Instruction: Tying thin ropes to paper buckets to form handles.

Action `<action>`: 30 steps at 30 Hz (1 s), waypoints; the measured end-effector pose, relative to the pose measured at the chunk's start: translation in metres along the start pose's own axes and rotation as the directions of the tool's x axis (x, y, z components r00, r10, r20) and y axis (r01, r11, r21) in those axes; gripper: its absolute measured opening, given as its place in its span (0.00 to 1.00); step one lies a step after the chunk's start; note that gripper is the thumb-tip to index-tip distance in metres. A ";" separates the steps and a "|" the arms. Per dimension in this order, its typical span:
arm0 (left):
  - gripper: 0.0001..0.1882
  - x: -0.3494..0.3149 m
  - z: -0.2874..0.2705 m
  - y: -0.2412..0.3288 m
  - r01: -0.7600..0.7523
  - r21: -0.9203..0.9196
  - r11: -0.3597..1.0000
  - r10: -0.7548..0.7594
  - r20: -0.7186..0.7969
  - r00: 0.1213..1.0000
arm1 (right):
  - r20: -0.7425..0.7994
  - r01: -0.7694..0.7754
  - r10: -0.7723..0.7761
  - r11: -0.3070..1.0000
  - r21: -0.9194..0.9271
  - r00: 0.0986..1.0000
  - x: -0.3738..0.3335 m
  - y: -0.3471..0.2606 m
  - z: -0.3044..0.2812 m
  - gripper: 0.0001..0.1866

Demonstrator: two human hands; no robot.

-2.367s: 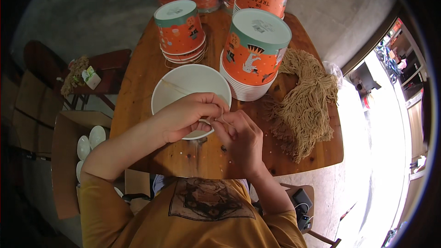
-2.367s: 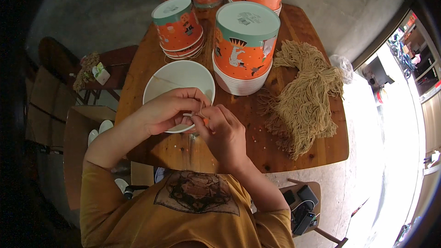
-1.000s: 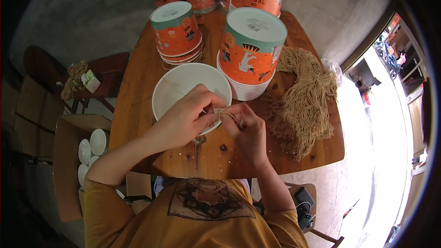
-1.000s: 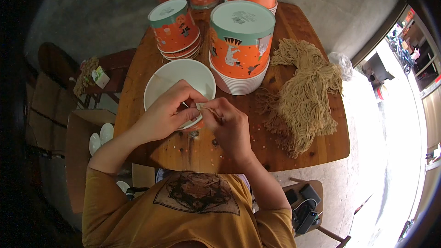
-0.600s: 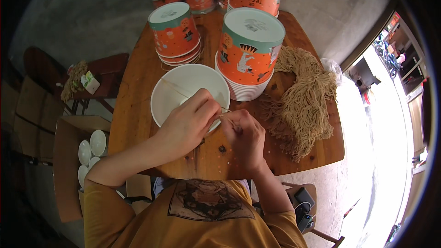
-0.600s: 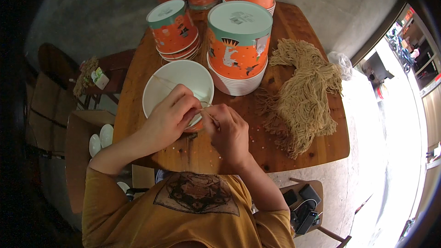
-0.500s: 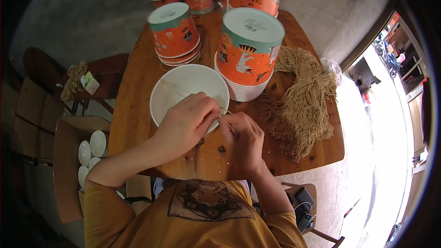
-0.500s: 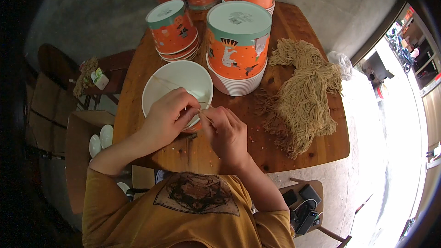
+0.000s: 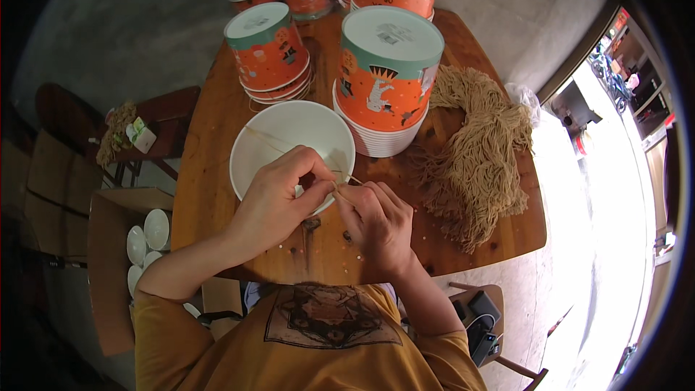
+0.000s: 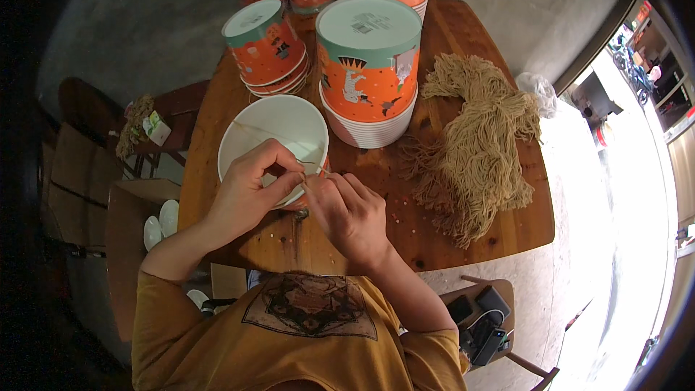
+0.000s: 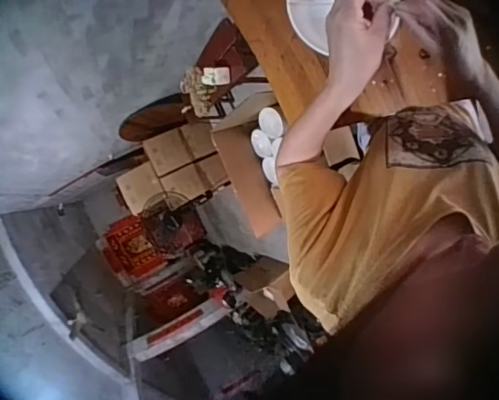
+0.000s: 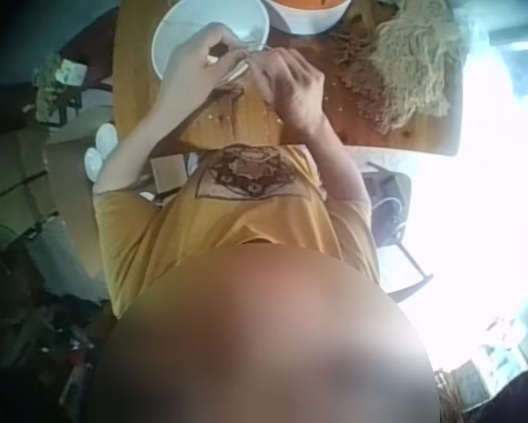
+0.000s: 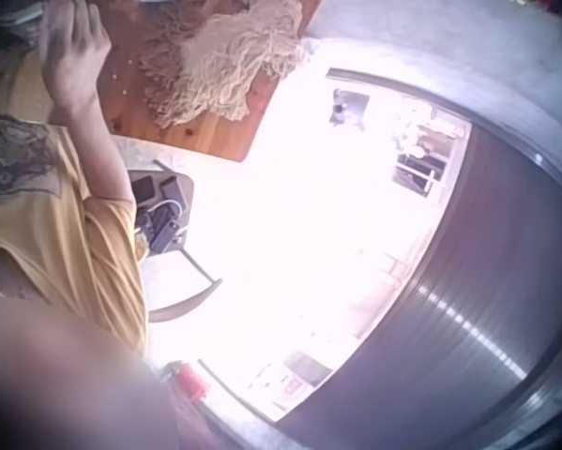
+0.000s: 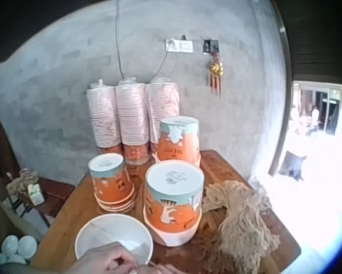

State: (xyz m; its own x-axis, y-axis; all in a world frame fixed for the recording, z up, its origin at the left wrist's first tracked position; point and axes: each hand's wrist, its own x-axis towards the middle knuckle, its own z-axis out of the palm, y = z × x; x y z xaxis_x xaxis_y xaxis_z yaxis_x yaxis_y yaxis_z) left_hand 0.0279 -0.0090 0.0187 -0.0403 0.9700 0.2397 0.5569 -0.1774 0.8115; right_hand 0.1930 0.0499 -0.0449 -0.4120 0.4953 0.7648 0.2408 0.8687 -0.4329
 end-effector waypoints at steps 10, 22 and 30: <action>0.05 -0.002 0.004 -0.007 0.059 -0.105 0.993 -0.060 -0.005 0.998 | 0.032 -0.026 0.026 1.000 0.002 0.999 0.000 0.000 -0.001 0.15; 0.13 -0.006 0.001 -0.003 -0.025 0.056 0.998 0.025 -0.006 1.000 | 0.028 -0.144 0.142 0.984 0.106 0.989 0.003 -0.003 -0.001 0.12; 0.11 -0.006 0.001 0.007 0.045 -0.001 0.999 -0.045 0.006 0.999 | 0.082 -0.342 0.333 0.897 0.280 0.939 0.002 -0.008 0.000 0.09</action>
State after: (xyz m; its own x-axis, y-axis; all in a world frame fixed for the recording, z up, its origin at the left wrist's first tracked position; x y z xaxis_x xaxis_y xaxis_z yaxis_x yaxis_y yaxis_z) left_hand 0.0326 -0.0160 0.0222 -0.0603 0.9780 0.1998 0.5537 -0.1338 0.8219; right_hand 0.1905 0.0445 -0.0396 -0.3791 0.7549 0.5352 0.1105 0.6112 -0.7837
